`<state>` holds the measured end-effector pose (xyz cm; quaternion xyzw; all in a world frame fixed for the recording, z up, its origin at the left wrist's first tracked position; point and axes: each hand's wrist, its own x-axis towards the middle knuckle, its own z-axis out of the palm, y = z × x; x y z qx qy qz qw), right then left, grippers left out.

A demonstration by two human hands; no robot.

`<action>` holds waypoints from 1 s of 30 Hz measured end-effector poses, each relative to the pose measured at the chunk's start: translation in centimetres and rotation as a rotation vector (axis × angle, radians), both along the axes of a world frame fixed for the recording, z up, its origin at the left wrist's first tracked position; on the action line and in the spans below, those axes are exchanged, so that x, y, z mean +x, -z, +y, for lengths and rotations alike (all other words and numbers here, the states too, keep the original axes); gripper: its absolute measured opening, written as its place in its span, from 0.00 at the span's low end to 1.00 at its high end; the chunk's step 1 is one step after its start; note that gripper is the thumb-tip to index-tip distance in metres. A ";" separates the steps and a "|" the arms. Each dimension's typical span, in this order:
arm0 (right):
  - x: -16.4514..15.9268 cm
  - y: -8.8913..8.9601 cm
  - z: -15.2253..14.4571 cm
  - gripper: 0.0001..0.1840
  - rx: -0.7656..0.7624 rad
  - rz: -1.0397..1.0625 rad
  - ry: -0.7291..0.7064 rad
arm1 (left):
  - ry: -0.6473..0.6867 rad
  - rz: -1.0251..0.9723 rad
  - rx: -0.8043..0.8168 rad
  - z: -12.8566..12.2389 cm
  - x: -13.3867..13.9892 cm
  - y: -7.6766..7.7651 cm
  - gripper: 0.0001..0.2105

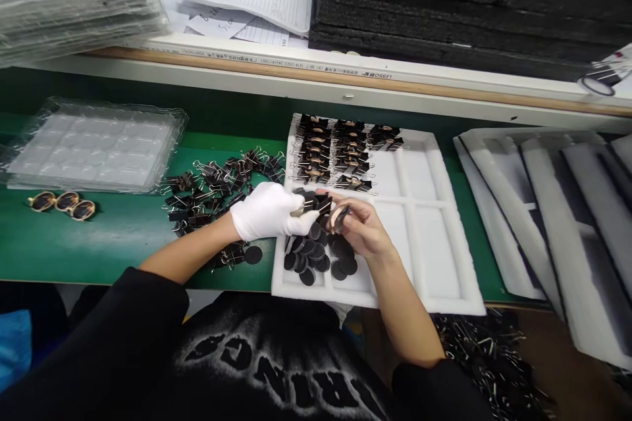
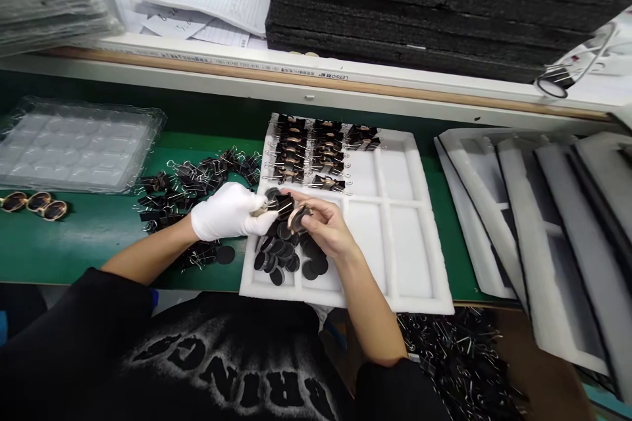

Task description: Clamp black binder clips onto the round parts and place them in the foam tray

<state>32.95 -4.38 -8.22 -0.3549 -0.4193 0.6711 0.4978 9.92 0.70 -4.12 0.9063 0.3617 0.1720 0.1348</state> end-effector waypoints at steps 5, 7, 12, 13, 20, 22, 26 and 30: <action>-0.1 0.4 0.6 0.17 -0.067 0.043 0.287 | 0.049 -0.107 -0.165 -0.1 0.0 -0.6 0.24; -0.4 0.7 0.6 0.17 -0.084 0.044 0.298 | 0.038 -0.135 -0.172 -0.4 0.2 -0.4 0.23; -1.1 0.7 0.3 0.18 -0.107 0.037 0.319 | 0.013 -0.111 -0.185 -0.8 0.6 0.5 0.23; -1.2 0.6 0.2 0.18 -0.107 0.034 0.318 | 0.023 -0.107 -0.196 -0.8 0.6 0.6 0.23; -1.4 0.2 0.0 0.20 -0.110 0.003 0.295 | 0.061 -0.151 -0.142 -0.9 0.9 1.4 0.22; -1.4 0.3 0.0 0.20 -0.111 0.005 0.301 | 0.022 -0.135 -0.153 -1.1 1.1 1.4 0.22; -1.2 0.3 0.0 0.20 -0.112 0.039 0.324 | -0.008 -0.009 -0.229 -0.7 0.6 -0.4 0.23; -0.4 0.3 0.3 0.22 -0.151 0.147 0.381 | -0.077 0.191 -0.239 1.5 -2.6 -3.5 0.29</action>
